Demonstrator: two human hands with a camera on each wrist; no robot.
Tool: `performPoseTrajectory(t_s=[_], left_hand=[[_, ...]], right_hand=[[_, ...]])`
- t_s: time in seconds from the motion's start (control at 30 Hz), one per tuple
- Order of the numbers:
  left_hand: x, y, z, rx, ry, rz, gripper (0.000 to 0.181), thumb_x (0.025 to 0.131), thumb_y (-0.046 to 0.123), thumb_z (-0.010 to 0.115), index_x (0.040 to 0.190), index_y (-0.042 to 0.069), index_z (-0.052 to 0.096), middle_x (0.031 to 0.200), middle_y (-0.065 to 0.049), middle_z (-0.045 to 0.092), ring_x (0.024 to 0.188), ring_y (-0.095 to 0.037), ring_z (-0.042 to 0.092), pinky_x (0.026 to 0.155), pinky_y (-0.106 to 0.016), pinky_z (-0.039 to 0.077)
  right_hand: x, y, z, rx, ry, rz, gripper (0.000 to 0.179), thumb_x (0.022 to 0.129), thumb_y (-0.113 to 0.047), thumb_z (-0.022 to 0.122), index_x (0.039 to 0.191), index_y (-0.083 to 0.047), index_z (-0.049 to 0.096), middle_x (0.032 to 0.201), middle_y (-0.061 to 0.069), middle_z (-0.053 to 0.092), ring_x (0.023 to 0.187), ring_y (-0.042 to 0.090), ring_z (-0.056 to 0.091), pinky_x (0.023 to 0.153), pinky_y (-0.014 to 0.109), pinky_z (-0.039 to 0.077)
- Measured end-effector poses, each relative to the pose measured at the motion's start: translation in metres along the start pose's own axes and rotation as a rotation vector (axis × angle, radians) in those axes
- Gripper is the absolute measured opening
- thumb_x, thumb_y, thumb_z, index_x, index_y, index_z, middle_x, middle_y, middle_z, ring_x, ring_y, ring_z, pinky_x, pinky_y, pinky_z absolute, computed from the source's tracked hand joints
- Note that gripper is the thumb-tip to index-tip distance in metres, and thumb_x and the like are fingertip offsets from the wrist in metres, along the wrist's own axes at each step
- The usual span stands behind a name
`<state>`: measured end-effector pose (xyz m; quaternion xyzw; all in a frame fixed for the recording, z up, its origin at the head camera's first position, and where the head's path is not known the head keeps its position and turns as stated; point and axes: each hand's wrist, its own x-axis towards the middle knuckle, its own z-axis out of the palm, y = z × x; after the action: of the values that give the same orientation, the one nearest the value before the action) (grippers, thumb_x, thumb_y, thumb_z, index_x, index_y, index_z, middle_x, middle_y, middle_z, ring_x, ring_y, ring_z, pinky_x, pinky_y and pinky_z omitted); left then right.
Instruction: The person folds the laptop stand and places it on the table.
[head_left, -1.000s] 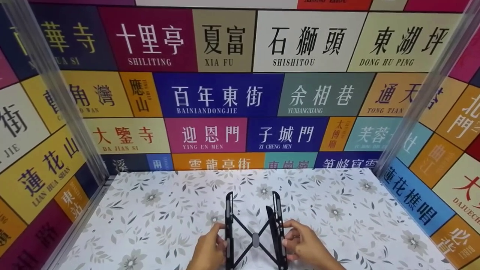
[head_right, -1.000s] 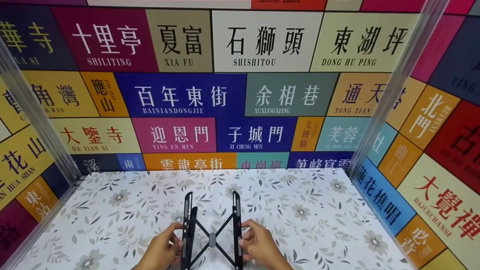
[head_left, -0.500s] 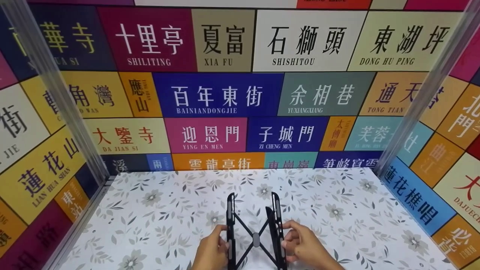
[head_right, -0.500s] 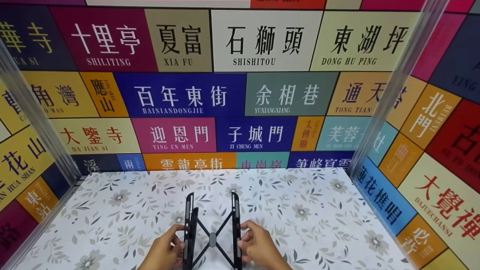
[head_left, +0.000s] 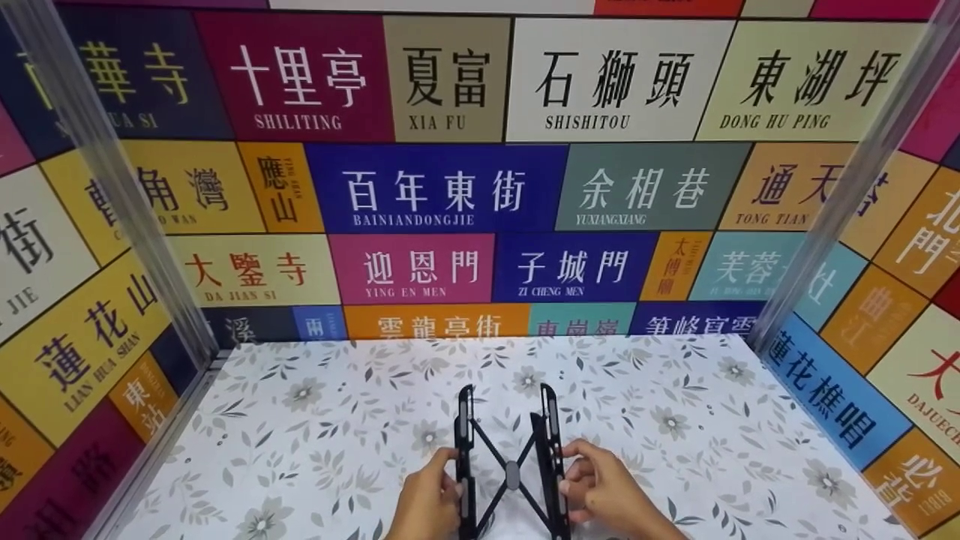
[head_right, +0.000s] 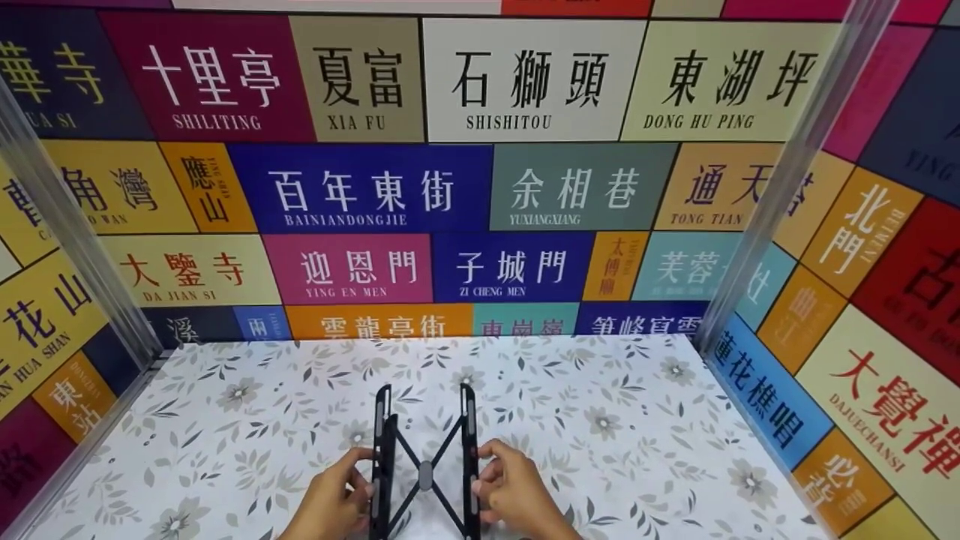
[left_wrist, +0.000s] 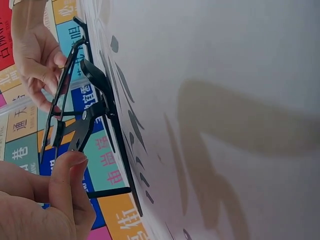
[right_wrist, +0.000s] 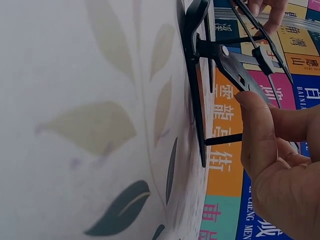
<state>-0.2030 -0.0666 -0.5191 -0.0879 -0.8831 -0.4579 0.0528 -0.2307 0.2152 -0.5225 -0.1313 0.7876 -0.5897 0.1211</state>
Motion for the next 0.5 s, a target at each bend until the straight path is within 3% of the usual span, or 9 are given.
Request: performPoseTrajectory(t_s=[0.5], left_hand=[[0.000,0.008,0.007,-0.047,-0.047,-0.057,0.040,0.082,-0.001,0.059,0.120,0.010,0.054,0.065,0.003,0.055,0.054,-0.008,0.050,0.048,-0.025,0.043]], right_hand=[[0.002,-0.002,0.011,-0.001,0.000,-0.012,0.039,0.082,0.001,0.064,0.118,-0.003,0.049,0.081,0.014,0.058,0.070,0.021,0.061,0.055,0.045,0.055]])
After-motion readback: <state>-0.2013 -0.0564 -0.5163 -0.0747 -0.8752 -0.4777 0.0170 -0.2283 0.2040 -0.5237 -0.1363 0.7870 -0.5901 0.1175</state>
